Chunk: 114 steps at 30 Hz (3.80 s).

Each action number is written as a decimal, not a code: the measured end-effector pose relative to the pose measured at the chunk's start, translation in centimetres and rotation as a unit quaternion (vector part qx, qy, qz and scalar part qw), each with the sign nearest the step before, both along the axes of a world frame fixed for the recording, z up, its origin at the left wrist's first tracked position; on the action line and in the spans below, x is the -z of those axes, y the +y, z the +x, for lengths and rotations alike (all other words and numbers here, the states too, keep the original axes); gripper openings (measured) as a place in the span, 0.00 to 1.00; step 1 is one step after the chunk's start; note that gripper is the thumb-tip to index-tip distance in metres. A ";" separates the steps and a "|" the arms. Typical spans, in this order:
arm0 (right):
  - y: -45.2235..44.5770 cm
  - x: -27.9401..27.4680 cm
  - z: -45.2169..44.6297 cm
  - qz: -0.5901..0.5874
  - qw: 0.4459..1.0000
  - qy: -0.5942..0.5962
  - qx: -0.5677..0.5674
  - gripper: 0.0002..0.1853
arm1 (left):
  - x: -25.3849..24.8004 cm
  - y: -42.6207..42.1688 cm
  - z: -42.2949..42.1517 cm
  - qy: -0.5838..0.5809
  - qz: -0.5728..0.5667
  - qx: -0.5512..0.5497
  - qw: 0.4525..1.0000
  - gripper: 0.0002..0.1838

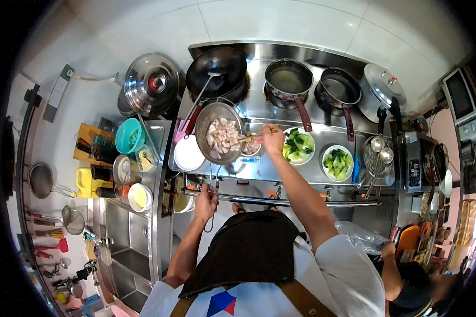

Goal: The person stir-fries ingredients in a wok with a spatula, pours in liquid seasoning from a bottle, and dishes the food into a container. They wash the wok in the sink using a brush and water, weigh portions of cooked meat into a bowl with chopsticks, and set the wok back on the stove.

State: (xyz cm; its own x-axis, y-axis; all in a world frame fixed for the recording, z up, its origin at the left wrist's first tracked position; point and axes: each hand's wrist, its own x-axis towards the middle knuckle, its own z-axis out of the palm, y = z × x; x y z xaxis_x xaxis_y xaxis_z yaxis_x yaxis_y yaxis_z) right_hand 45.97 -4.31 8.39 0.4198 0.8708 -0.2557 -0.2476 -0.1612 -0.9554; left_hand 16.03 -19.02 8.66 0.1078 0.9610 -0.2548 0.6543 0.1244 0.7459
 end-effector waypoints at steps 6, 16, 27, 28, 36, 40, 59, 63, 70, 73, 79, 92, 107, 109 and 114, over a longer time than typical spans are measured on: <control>-0.2 0.8 1.0 0.008 0.997 -0.076 0.029 0.13 | 0.7 -0.6 0.0 -0.022 -0.003 -0.003 1.000 0.12; -0.8 1.9 2.0 -0.016 0.995 -0.087 0.046 0.13 | -1.0 -0.3 0.1 -0.097 -0.037 -0.051 0.993 0.10; -3.1 -1.3 3.6 -0.015 0.987 -0.136 -0.080 0.15 | -3.2 -2.4 -1.6 -0.234 -0.050 -0.119 0.964 0.10; -3.9 -1.7 3.5 -0.020 0.976 -0.187 -0.114 0.15 | -3.2 -2.8 -1.9 -0.254 -0.056 -0.127 0.957 0.11; -6.9 5.3 1.9 0.008 0.858 -0.472 -0.203 0.09 | -5.0 -4.1 -2.6 -0.293 -0.091 -0.149 0.940 0.11; -7.5 7.2 2.4 0.002 0.892 -0.426 -0.152 0.07 | -5.3 -4.8 -2.9 -0.302 -0.090 -0.156 0.936 0.11; -10.9 9.6 0.6 -0.082 0.990 -0.116 -0.018 0.07 | -5.3 -5.2 -3.9 -0.300 -0.078 -0.166 0.936 0.11; -10.1 7.8 1.1 -0.062 0.992 -0.112 -0.023 0.10 | -5.2 -5.3 -3.9 -0.292 -0.076 -0.161 0.940 0.11; -6.7 2.9 -0.1 0.016 0.994 -0.107 0.003 0.12 | -5.2 -5.7 -4.0 -0.287 -0.078 -0.169 0.940 0.11; -5.5 3.0 -1.1 0.019 0.993 -0.118 -0.005 0.11 | -5.2 -5.6 -4.1 -0.308 -0.079 -0.175 0.932 0.11; -6.4 3.6 -4.9 0.037 0.990 -0.107 -0.083 0.09 | -5.5 -6.7 -4.4 -0.336 -0.069 -0.197 0.918 0.11; -3.5 8.1 -7.9 -0.006 0.998 -0.053 0.022 0.11 | -6.3 -8.3 -5.7 -0.328 -0.091 -0.220 0.914 0.11; -2.7 2.9 -2.2 0.059 0.960 -0.255 -0.099 0.09 | -5.2 -7.0 -5.6 -0.349 -0.087 -0.193 0.913 0.11; -3.1 1.1 -2.0 0.057 0.970 -0.219 -0.086 0.09 | -5.4 -6.9 -5.3 -0.347 -0.095 -0.192 0.913 0.11; -4.1 -1.9 0.4 0.068 0.990 -0.124 -0.020 0.11 | -5.7 -6.9 -4.9 -0.344 -0.100 -0.175 0.917 0.11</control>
State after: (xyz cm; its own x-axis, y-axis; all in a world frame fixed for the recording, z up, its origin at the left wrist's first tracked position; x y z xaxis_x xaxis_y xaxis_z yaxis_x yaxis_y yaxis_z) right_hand 46.40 -8.43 10.26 0.4185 0.9078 -0.0279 0.0007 -0.0310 -0.9995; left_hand 11.13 -25.89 14.35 0.0033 0.9092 -0.4164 -0.0696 0.4156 0.9069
